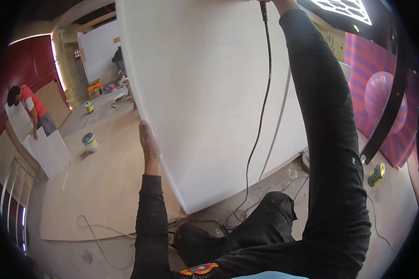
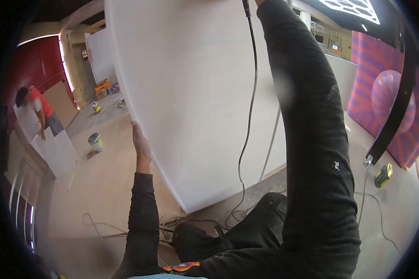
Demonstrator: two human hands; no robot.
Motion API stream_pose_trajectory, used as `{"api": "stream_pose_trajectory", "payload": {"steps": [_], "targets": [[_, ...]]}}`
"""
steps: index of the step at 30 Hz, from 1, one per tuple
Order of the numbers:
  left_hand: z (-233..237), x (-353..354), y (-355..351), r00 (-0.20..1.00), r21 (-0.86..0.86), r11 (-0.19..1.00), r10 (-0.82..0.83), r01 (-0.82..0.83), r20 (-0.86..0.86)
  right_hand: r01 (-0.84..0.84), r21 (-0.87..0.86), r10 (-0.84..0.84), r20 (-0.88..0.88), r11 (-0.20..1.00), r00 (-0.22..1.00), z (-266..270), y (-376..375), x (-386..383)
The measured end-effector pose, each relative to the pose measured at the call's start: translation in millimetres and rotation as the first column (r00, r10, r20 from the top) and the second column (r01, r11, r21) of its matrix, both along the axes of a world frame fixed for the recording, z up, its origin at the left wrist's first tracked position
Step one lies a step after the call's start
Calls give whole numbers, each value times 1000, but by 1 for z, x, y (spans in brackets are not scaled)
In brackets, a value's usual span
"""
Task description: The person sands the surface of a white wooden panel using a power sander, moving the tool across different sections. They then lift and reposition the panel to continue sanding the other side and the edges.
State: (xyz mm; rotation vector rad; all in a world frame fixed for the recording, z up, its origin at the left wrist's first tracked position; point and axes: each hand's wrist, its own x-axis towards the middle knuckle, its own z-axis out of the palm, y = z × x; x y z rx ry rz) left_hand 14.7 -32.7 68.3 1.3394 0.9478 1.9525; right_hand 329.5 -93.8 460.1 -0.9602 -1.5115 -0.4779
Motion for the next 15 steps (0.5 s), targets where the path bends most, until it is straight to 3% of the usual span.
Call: {"api": "stream_pose_trajectory", "payload": {"steps": [1, 4, 6, 8, 9, 12, 13, 15], "targets": [[-5, -3, 7, 1000, -13, 1000, 6, -7, -27, 23, 161, -40, 105, 987, 994, 1, 14, 3], [-22, -13, 29, 999, -39, 999, -21, 20, -34, 22, 193, -46, 122, 981, 991, -39, 27, -41], [-33, -12, 44, 967, 79, 977, 208, -198, -150, 14, 139, -63, 353, 990, 933, -93, 11, -74], [-38, -18, 52, 961, 51, 979, 206, -200, -186, -113, 262, -21, 460, 958, 888, -141, 4, -95], [-33, -14, 47, 967, 46, 983, 181, -176, -182, -74, 224, -46, 486, 972, 873, -149, -3, -105], [-17, -5, 17, 982, -14, 993, 117, -120, -148, -27, 209, -82, 493, 978, 866, -119, 5, -120], [-22, -8, 25, 977, -13, 995, 97, -102, -192, -1, 53, -15, 307, 999, 952, -102, -25, -124], [-21, -10, 28, 973, -18, 998, 54, -60, -224, 4, 127, -25, 158, 992, 987, -64, -17, -131]]}}
